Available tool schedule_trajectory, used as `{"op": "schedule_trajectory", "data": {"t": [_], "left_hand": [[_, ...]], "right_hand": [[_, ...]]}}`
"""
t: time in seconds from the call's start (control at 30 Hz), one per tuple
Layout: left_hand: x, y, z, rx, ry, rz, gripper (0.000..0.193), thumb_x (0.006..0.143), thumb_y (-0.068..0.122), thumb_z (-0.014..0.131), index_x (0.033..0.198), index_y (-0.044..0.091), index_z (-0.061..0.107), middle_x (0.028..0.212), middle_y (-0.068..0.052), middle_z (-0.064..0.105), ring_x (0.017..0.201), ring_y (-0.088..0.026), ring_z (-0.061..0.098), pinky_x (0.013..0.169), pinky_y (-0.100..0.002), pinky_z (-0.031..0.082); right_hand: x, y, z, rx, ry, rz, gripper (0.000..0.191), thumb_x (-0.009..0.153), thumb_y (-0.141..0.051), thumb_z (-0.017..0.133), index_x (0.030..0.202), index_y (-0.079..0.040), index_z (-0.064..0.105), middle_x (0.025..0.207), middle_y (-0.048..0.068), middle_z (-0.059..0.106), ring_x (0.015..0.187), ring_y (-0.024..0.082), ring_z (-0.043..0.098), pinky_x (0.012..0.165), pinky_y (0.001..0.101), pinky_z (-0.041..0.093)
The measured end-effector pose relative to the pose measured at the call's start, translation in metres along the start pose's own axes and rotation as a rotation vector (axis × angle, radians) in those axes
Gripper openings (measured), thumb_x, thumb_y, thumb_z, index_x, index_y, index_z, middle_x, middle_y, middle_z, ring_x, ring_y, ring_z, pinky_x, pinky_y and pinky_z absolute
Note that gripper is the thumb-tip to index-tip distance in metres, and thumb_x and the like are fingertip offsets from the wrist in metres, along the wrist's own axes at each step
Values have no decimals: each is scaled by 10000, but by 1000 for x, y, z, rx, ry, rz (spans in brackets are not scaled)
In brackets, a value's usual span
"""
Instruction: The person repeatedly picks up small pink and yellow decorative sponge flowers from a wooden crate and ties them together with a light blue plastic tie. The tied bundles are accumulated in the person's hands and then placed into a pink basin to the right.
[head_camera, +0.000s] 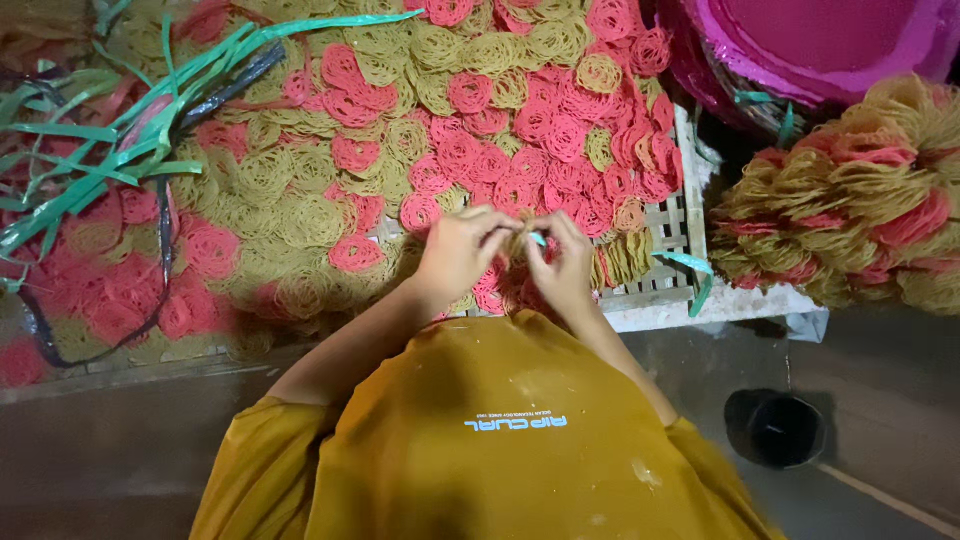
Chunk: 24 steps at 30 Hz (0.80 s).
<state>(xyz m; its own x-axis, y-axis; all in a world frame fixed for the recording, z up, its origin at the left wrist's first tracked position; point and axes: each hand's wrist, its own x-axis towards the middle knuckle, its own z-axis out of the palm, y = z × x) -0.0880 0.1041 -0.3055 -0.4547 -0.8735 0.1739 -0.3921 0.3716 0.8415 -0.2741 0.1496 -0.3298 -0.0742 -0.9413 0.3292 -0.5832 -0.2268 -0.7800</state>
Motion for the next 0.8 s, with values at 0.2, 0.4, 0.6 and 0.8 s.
{"op": "schedule_trajectory", "data": {"t": [0.2, 0.4, 0.6, 0.8], "left_hand": [[10, 37, -16, 152, 30, 388, 171, 913, 119, 689, 1080, 155, 699, 1041, -9, 668, 944, -218, 695, 744, -372, 577], [38, 43, -25, 47, -80, 337, 242, 921, 117, 668, 1158, 154, 704, 1026, -47, 659, 971, -238, 678, 800, -386, 576], [116, -3, -85, -112, 208, -168, 486, 962, 28, 477, 1438, 63, 563, 1477, -150, 575, 1419, -322, 513, 1213, -405, 371], [160, -2, -133, 495, 168, 50, 965, 540, 113, 808, 1407, -61, 423, 1453, -278, 468, 1380, -448, 410, 1150, -492, 356]], "right_hand": [[-1, -16, -39, 115, 140, -78, 300, 1022, -5, 481, 1303, 16, 583, 1254, 146, 637, 1173, 228, 628, 1062, 378, 510], [-2, -19, -22, 610, -20, 213, 105, 1116, -74, 486, 1089, -19, 571, 988, 49, 621, 889, 118, 589, 826, 277, 502], [-9, -17, -19, 735, 104, 233, 76, 1087, -53, 510, 1049, -27, 571, 826, 4, 562, 749, 86, 559, 698, 264, 492], [-8, -46, -15, 729, 88, 256, 107, 1098, -72, 516, 1021, -29, 576, 811, 1, 555, 743, 83, 534, 689, 252, 456]]}}
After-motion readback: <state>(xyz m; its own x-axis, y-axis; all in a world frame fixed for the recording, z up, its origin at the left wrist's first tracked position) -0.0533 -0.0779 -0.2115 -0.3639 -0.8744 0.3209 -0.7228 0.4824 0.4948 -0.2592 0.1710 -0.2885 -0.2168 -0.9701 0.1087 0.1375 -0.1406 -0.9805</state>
